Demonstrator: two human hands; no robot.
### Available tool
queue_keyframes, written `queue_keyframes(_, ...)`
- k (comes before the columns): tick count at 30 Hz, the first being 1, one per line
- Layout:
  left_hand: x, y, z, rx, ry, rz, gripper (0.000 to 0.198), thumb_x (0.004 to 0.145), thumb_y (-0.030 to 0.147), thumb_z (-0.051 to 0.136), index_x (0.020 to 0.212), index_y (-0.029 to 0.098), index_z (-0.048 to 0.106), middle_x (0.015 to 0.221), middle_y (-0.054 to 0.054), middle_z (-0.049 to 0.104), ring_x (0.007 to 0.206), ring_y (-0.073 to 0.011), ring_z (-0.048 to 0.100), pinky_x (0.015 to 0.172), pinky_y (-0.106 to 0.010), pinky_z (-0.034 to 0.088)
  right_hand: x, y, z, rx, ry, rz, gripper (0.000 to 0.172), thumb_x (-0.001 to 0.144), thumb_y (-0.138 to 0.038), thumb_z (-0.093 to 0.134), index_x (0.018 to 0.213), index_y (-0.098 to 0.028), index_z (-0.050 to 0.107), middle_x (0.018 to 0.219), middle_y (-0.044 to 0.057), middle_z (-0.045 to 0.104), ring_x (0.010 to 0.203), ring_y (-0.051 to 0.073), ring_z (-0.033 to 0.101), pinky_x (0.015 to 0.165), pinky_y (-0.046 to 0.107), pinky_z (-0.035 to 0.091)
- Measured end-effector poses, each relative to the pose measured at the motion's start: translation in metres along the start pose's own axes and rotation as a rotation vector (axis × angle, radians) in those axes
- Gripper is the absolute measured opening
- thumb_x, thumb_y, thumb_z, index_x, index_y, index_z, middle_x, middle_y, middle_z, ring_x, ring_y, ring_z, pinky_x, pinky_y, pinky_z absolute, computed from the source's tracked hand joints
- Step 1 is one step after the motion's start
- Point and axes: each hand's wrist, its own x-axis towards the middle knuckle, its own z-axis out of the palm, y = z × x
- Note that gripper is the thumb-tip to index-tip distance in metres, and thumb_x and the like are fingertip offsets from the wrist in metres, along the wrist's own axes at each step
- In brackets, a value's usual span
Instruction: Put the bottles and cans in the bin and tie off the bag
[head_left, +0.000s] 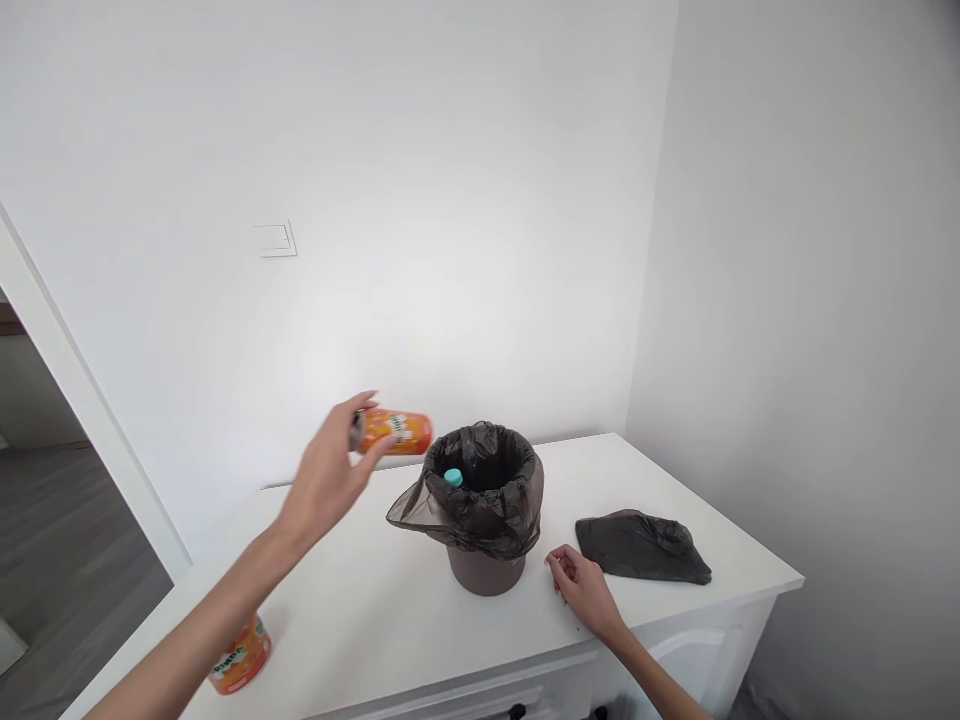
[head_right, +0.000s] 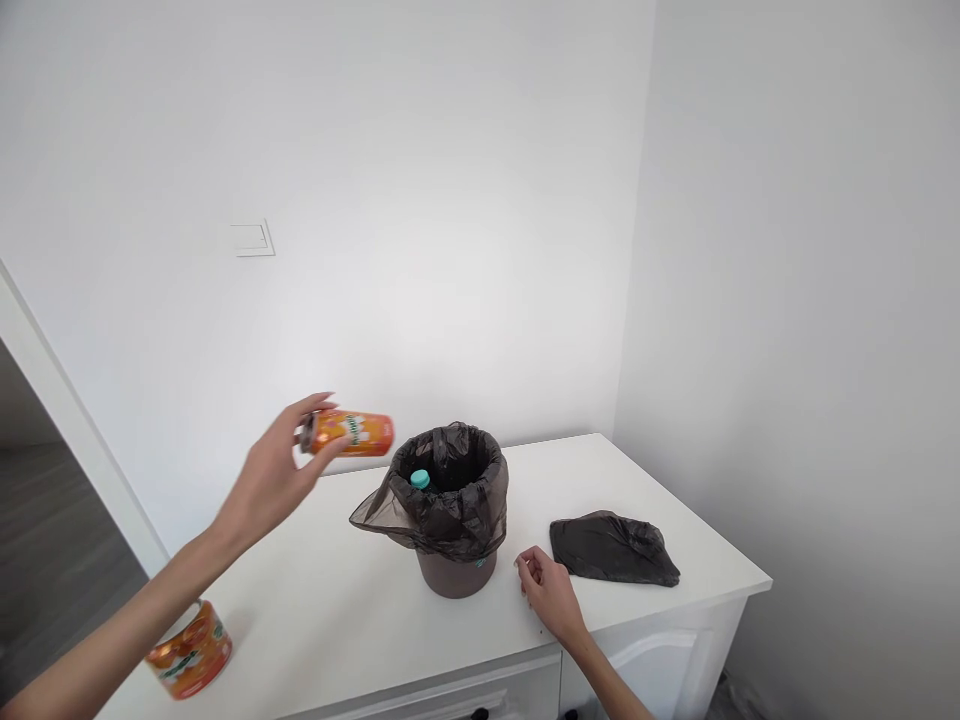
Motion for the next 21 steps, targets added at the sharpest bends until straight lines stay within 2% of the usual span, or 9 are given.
queue_keyframes(2, 0.014, 0.030, 0.026, -0.127, -0.081, 0.098, 0.054, 0.096, 0.051, 0.057, 0.143, 0.028, 0.048, 0.140, -0.009, 0.061, 0.122, -0.0280, 0.062, 0.101, -0.044, 0.053, 0.000, -0.001, 0.000, 0.009, 0.004, 0.004, 0.038, 0.093, -0.058, 0.048, 0.084, -0.024, 0.062, 0.060, 0.000, 0.062, 0.053, 0.020, 0.058, 0.056, 0.030, 0.046)
queue_keyframes(4, 0.016, 0.046, 0.060, -0.189, -0.181, 0.177, 0.049, 0.096, 0.046, 0.060, 0.141, 0.028, 0.050, 0.140, -0.010, 0.061, 0.126, -0.0280, 0.060, 0.108, -0.046, 0.049, 0.000, -0.001, 0.000, 0.010, 0.003, 0.002, 0.039, 0.093, -0.059, 0.047, 0.084, -0.024, 0.062, 0.060, 0.000, 0.062, 0.052, 0.020, 0.058, 0.056, 0.030, 0.046)
queue_keyframes(6, 0.011, 0.051, 0.086, -0.185, -0.250, 0.207, 0.048, 0.097, 0.043, 0.059, 0.141, 0.027, 0.049, 0.144, -0.012, 0.058, 0.133, -0.0289, 0.056, 0.112, -0.048, 0.046, 0.000, -0.001, -0.001, 0.011, 0.001, -0.001, 0.039, 0.094, -0.059, 0.046, 0.085, -0.024, 0.061, 0.060, -0.001, 0.061, 0.052, 0.019, 0.058, 0.056, 0.030, 0.046)
queue_keyframes(8, 0.000, 0.045, 0.091, -0.144, -0.249, 0.207, 0.047, 0.099, 0.044, 0.055, 0.143, 0.028, 0.048, 0.148, -0.012, 0.055, 0.138, -0.0294, 0.051, 0.114, -0.049, 0.045, 0.000, 0.001, -0.001, 0.018, -0.003, -0.006, 0.039, 0.094, -0.059, 0.046, 0.085, -0.024, 0.061, 0.060, -0.001, 0.061, 0.052, 0.019, 0.058, 0.057, 0.030, 0.046)
queue_keyframes(10, -0.015, 0.028, 0.073, -0.066, -0.191, 0.198, 0.045, 0.101, 0.048, 0.050, 0.143, 0.030, 0.049, 0.147, -0.010, 0.056, 0.139, -0.0293, 0.050, 0.115, -0.049, 0.044, 0.001, 0.002, -0.001, 0.025, -0.008, -0.014, 0.039, 0.095, -0.058, 0.046, 0.085, -0.024, 0.062, 0.060, -0.001, 0.062, 0.052, 0.019, 0.058, 0.056, 0.030, 0.046)
queue_keyframes(12, -0.033, -0.002, 0.039, 0.069, -0.131, 0.174, 0.044, 0.101, 0.052, 0.047, 0.139, 0.031, 0.052, 0.144, -0.008, 0.059, 0.138, -0.0302, 0.051, 0.116, -0.051, 0.043, 0.001, 0.004, -0.002, 0.025, -0.008, -0.025, 0.040, 0.095, -0.059, 0.047, 0.085, -0.023, 0.062, 0.060, 0.000, 0.062, 0.052, 0.019, 0.059, 0.056, 0.030, 0.046)
queue_keyframes(16, -0.088, -0.097, -0.028, 0.364, -0.206, -0.010, 0.055, 0.092, 0.067, 0.045, 0.129, 0.030, 0.062, 0.138, -0.009, 0.065, 0.140, -0.0365, 0.049, 0.116, -0.055, 0.040, 0.002, 0.005, -0.002, 0.021, -0.004, -0.027, 0.043, 0.094, -0.062, 0.046, 0.085, -0.024, 0.062, 0.059, 0.000, 0.062, 0.053, 0.020, 0.059, 0.056, 0.030, 0.046)
queue_keyframes(19, -0.141, -0.170, -0.052, 0.559, -0.336, -0.273, 0.080, 0.077, 0.079, 0.051, 0.135, 0.024, 0.063, 0.139, -0.020, 0.064, 0.137, -0.0490, 0.050, 0.111, -0.065, 0.037, 0.001, 0.004, -0.002, 0.015, -0.009, -0.019, 0.042, 0.094, -0.062, 0.045, 0.084, -0.024, 0.061, 0.059, 0.000, 0.062, 0.052, 0.020, 0.059, 0.057, 0.030, 0.046)
queue_keyframes(21, -0.175, -0.203, -0.055, 0.526, -0.405, -0.393, 0.080, 0.083, 0.074, 0.042, 0.140, 0.020, 0.058, 0.142, -0.024, 0.061, 0.130, -0.0471, 0.058, 0.106, -0.063, 0.043, 0.000, 0.004, -0.002, 0.013, -0.006, -0.018, 0.040, 0.094, -0.060, 0.046, 0.084, -0.024, 0.061, 0.059, -0.001, 0.061, 0.052, 0.020, 0.058, 0.057, 0.030, 0.046)
